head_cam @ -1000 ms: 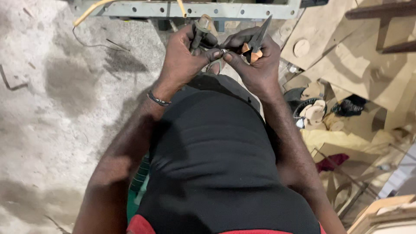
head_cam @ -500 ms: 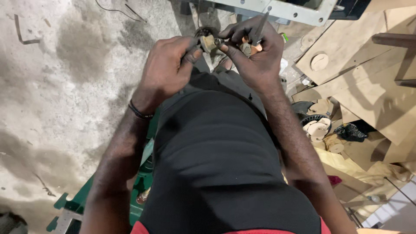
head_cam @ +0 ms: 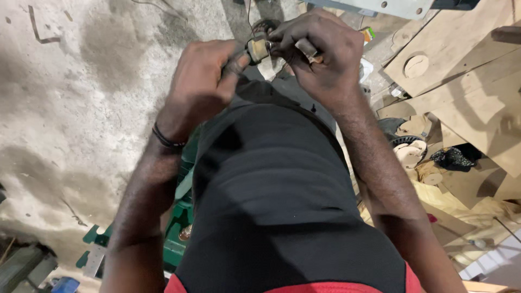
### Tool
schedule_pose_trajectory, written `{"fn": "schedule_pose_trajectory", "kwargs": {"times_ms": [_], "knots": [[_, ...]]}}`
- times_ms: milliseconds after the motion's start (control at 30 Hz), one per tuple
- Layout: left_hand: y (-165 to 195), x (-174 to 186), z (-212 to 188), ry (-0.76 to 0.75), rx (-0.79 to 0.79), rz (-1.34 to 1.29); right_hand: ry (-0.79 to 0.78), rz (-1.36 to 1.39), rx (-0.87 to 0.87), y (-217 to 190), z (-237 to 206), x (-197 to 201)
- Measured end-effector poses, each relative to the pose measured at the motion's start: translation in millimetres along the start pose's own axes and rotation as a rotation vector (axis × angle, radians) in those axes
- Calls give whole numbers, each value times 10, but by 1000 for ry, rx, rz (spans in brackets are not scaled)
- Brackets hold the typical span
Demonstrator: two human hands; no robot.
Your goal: The person stands at a workbench in a workshop and uses pliers to hold small brass and metal fittings while shaping them with a file. They work on parts next to a green transformer-style unit, occasionally reaching into its frame, and continue filing and fitting the components.
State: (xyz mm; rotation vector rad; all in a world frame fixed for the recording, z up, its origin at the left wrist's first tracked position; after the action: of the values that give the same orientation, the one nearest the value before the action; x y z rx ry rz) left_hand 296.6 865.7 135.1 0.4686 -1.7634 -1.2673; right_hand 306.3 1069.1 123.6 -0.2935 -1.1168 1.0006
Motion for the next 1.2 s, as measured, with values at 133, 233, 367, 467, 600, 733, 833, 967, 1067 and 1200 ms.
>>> {"fn": "schedule_pose_trajectory", "kwargs": {"times_ms": [133, 233, 367, 467, 600, 733, 833, 967, 1067, 1200], "knots": [[-199, 12, -19, -132, 276, -7, 6, -60, 57, -64, -17, -52], [-290, 2, -47, -124, 273, -118, 56, 278, -40, 15, -80, -227], [-200, 7, -142, -41, 24, 50, -12, 343, -121, 91, -206, -386], [-87, 15, -220, 15, -171, 145, -29, 313, -105, 102, -255, -378], [-393, -59, -218, -116, 229, 2, -32, 287, -45, 85, -266, -375], [-450, -96, -240, -118, 190, -50, -49, 330, -100, 122, -285, -450], [-297, -60, -293, 2, -80, 67, -48, 236, -56, 114, -285, -469], [-133, -52, -333, 136, -270, 167, -70, 180, -131, 137, -298, -454], [-84, -84, -309, 209, -248, 334, -108, 202, -182, 117, -325, -456], [-72, -142, -329, 282, -229, 424, -102, 254, -232, 80, -365, -539]]}}
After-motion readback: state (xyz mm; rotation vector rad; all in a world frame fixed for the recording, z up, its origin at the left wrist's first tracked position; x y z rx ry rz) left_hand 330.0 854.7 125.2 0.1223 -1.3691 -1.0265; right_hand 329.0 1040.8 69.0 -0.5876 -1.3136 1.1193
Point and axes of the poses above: each hand's wrist, its own z-axis towards the middle knuckle, its own x-axis out of the back of the hand, y = z × x, the point moved 6 cm from there along z, towards the middle knuckle, and after that the axes turned 15 degrees about -z, right-handed, at the moved point
